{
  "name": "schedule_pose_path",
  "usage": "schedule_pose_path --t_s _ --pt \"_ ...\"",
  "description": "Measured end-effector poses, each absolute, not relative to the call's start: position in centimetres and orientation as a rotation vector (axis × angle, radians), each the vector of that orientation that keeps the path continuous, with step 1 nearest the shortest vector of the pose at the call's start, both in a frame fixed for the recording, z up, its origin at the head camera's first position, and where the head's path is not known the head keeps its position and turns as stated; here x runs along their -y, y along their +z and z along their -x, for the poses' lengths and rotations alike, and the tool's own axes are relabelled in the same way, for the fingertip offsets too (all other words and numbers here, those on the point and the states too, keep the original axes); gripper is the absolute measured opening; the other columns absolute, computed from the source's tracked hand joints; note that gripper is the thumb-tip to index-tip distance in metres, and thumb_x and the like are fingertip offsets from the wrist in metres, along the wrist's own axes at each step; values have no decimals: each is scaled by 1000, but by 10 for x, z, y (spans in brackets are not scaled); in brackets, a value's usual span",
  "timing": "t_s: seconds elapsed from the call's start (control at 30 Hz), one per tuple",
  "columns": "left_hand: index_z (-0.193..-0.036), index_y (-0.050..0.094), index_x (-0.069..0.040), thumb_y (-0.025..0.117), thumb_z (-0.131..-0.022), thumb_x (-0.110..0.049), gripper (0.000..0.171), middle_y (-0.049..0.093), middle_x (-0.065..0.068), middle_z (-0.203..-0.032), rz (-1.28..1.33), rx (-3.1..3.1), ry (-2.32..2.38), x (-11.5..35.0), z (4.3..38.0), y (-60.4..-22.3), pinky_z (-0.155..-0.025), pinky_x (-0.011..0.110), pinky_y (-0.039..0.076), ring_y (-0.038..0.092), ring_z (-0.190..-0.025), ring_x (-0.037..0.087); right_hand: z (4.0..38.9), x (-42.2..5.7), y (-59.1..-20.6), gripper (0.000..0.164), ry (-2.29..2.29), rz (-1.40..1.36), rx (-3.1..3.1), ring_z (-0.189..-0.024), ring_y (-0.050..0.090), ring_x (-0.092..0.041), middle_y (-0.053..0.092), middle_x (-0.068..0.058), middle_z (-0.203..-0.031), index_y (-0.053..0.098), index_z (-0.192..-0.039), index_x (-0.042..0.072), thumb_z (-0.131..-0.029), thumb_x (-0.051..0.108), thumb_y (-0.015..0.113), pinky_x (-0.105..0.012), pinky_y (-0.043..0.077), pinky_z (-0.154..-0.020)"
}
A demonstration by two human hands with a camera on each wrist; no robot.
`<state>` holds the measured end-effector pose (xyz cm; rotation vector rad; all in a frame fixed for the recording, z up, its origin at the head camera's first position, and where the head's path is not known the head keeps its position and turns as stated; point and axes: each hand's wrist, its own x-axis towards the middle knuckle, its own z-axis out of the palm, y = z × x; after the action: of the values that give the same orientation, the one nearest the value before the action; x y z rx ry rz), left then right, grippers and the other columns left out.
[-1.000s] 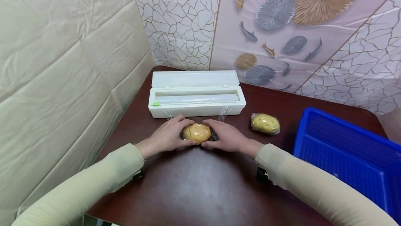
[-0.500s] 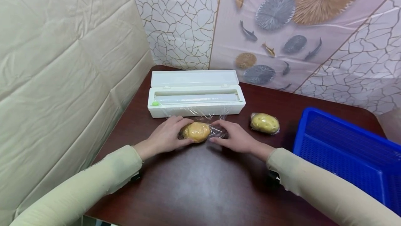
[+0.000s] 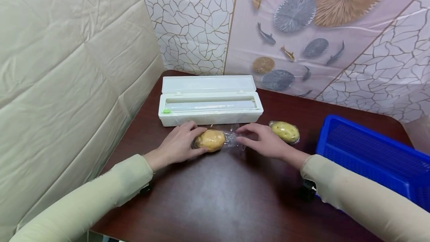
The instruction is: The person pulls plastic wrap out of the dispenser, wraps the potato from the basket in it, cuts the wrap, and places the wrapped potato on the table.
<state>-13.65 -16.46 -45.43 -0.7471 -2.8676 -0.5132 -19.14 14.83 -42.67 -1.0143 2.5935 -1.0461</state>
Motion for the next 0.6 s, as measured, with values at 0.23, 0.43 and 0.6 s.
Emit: schedule_pose_path --t_s 0.23,0.43,0.6 --pt "-140 68 -8 85 -90 -44 64 61 7 -109 790 2864 -498 161 138 -453 -79 41 51 59 -93 23 189 -145 -413 34 -669 1389 -2755 -110 66 -26 69 -7 -116 76 -124 8 -96 26 80 -49 55 -94" --pt "-144 65 -6 84 -91 -44 68 62 9 -110 805 2849 -485 161 138 -453 -82 44 53 63 -93 24 192 -124 -419 45 -487 1383 -2695 -108 70 -25 73 -7 -117 70 -135 7 -99 33 77 -48 58 -89" --pt "-145 61 -7 83 -91 -47 70 65 11 -117 775 2847 -501 163 136 -455 -88 49 55 67 -101 29 197 -113 -428 46 -461 1353 -2651 -106 71 -26 74 -9 -113 69 -134 6 -98 34 78 -49 58 -89"
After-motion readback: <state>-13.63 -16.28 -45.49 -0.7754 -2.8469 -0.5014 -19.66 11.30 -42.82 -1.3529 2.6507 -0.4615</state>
